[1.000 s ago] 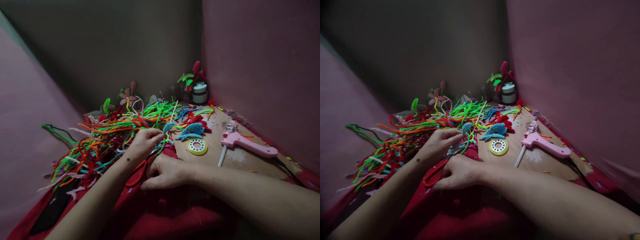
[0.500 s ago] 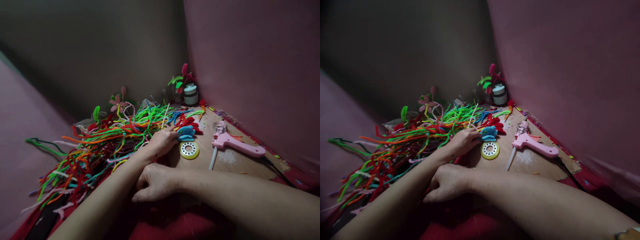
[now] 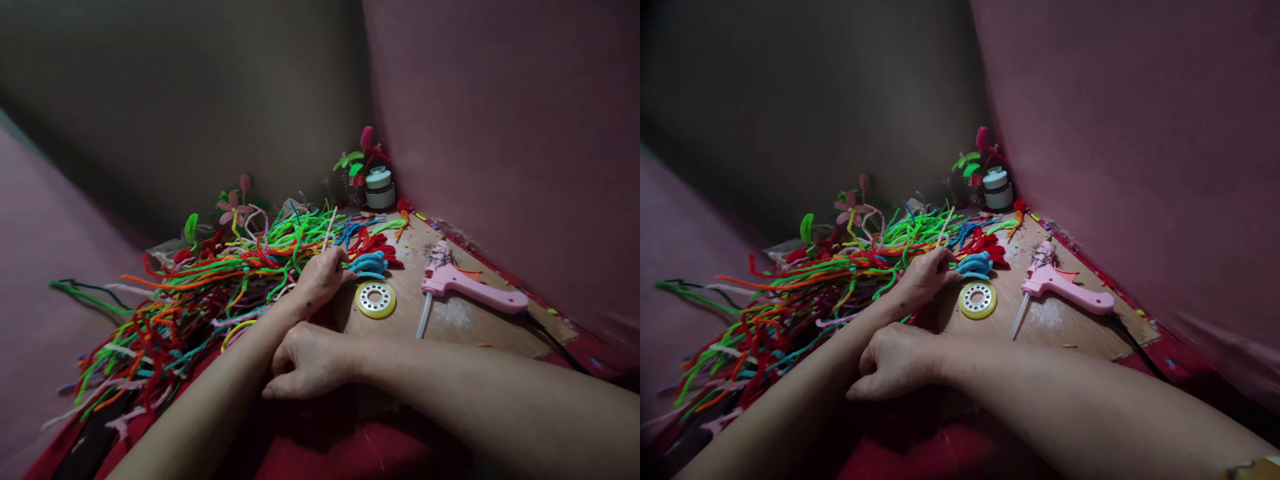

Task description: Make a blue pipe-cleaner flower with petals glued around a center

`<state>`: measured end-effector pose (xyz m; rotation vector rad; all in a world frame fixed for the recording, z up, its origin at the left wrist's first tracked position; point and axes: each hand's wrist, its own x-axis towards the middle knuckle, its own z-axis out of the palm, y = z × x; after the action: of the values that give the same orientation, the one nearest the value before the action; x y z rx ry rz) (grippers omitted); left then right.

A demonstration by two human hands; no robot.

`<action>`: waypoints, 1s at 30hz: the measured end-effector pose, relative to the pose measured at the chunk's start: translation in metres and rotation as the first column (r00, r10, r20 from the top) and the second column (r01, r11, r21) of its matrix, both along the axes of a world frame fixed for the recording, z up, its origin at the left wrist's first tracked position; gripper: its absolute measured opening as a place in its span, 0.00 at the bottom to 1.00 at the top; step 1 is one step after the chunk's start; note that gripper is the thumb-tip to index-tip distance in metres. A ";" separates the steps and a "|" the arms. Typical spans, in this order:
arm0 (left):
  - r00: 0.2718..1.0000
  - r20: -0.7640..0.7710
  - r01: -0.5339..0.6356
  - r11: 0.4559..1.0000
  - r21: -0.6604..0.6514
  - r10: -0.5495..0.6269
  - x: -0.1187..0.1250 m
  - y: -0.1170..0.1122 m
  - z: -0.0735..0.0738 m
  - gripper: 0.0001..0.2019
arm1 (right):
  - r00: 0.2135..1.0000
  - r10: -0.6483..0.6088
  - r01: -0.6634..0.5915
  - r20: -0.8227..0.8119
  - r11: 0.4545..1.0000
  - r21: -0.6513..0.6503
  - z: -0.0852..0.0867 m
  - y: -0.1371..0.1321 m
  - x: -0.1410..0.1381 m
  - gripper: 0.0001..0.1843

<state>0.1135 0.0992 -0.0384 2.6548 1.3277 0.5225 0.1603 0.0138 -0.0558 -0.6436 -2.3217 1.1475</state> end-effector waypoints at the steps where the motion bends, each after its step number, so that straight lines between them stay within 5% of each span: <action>1: 1.000 0.000 -0.011 1.000 -0.021 0.011 0.000 0.002 -0.002 0.11 | 1.000 -0.005 0.005 -0.004 1.000 0.004 0.000 0.000 0.000 0.16; 14: 0.997 -0.022 0.065 0.993 -0.096 -0.067 0.000 0.002 -0.001 0.11 | 1.000 -0.016 0.016 -0.007 0.999 0.052 0.001 0.000 -0.001 0.18; 19: 0.988 0.156 0.016 0.984 -0.177 0.012 -0.006 -0.003 0.005 0.15 | 0.998 -0.014 0.012 -0.060 1.000 -0.023 0.004 0.001 0.002 0.18; 27: 0.947 0.288 -0.098 0.981 -0.167 0.143 -0.052 -0.020 0.018 0.11 | 0.994 0.059 -0.076 0.091 0.979 0.191 0.007 -0.012 0.005 0.14; 30: 0.957 0.262 -0.082 0.984 -0.156 0.122 -0.071 -0.037 0.021 0.09 | 0.996 0.092 -0.092 -0.007 0.996 0.004 0.013 -0.013 0.008 0.17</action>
<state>0.0424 0.0627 -0.0171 2.3098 1.3668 0.7431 0.1679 0.0010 -0.0432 -0.5349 -2.3686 1.1837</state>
